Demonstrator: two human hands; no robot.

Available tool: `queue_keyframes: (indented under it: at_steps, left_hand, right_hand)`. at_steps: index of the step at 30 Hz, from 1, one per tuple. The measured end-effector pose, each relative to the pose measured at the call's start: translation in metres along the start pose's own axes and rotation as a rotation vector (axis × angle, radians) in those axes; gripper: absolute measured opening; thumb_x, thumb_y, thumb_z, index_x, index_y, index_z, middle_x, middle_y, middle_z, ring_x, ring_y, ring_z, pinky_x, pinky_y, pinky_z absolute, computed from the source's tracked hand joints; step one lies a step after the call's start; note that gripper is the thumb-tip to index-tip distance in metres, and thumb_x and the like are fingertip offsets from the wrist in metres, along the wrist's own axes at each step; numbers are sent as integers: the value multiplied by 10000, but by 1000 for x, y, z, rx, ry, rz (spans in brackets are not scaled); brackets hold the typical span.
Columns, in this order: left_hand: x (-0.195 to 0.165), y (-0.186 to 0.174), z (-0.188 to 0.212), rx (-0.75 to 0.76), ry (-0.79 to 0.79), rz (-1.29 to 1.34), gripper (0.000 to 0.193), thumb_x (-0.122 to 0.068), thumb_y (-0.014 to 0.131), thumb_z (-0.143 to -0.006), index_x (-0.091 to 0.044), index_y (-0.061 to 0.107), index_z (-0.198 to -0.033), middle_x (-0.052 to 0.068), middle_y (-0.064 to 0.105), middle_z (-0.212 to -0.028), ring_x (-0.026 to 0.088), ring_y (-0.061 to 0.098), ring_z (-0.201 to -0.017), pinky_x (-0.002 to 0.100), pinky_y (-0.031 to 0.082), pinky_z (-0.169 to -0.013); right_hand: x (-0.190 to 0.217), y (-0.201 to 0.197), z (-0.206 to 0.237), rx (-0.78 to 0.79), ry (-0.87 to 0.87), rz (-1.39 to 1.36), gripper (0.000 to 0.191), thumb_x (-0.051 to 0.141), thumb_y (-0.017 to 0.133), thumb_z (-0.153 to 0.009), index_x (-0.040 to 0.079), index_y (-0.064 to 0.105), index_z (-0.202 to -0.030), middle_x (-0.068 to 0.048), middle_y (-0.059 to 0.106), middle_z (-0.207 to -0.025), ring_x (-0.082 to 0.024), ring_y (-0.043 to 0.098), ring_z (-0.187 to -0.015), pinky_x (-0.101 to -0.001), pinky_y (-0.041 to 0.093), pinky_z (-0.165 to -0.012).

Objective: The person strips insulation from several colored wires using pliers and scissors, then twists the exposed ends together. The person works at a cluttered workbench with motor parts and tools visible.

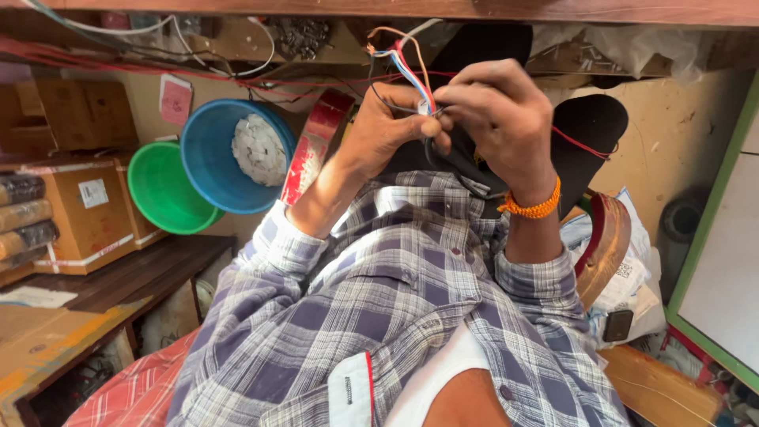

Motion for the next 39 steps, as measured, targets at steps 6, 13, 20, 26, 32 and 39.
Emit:
queue_keyframes:
  at_steps: [6,13,20,26,32,39]
  left_hand:
    - [-5,10,-3,37,-45,27,199,-80,827,-883,88,731,-929,149,743,-849,238,750,-765,347,623,-741]
    - [-2,23,-2,93,10,127,216,-129,816,-938,54,710,-981,136,733,-923,217,734,-786,344,614,-733]
    - [26,35,-7,42,-124,213,283,-189,731,-1022,71,740,-1133,116,715,-861,190,705,-734,314,598,-690]
    - [32,13,-2,-95,-89,64,300,-148,725,-989,64,722,-1202,134,765,-963,183,731,-799,301,608,-759]
    - [17,-2,-4,-158,19,-20,252,-86,724,-996,69,732,-1195,128,771,-984,174,716,-846,303,590,-806]
    - [23,21,-7,-53,-1,59,230,-85,726,-993,62,740,-1169,124,767,-1010,175,729,-901,311,604,-843]
  right_hand:
    - [23,-5,-17,147,-311,192,174,57,865,-864,68,764,-1005,-51,701,-964,-212,642,-811,-357,497,-699]
    - [-15,4,0,-77,-17,-297,193,214,683,-1113,48,586,-1089,-98,598,-1012,-181,577,-808,-294,484,-712]
    - [-53,24,21,-338,188,-1146,241,260,692,-1060,65,552,-1071,-50,594,-915,-101,583,-698,-176,530,-524]
    - [-19,-13,13,-65,-74,-90,199,2,811,-940,21,693,-1099,-121,621,-1062,-232,666,-931,-290,579,-767]
    - [-5,-1,7,-34,-79,187,153,-30,803,-989,8,701,-1096,-82,665,-1103,-186,702,-882,-275,568,-752]
    - [-57,5,24,-419,292,-600,280,265,678,-1099,6,572,-1115,-31,598,-947,-58,591,-669,-203,479,-593]
Point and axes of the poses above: each hand's wrist, its own z-axis away from the middle knuckle, its own y-axis out of the palm, x = y × z, the point moved 9 cm from there along -z, towards the middle knuckle
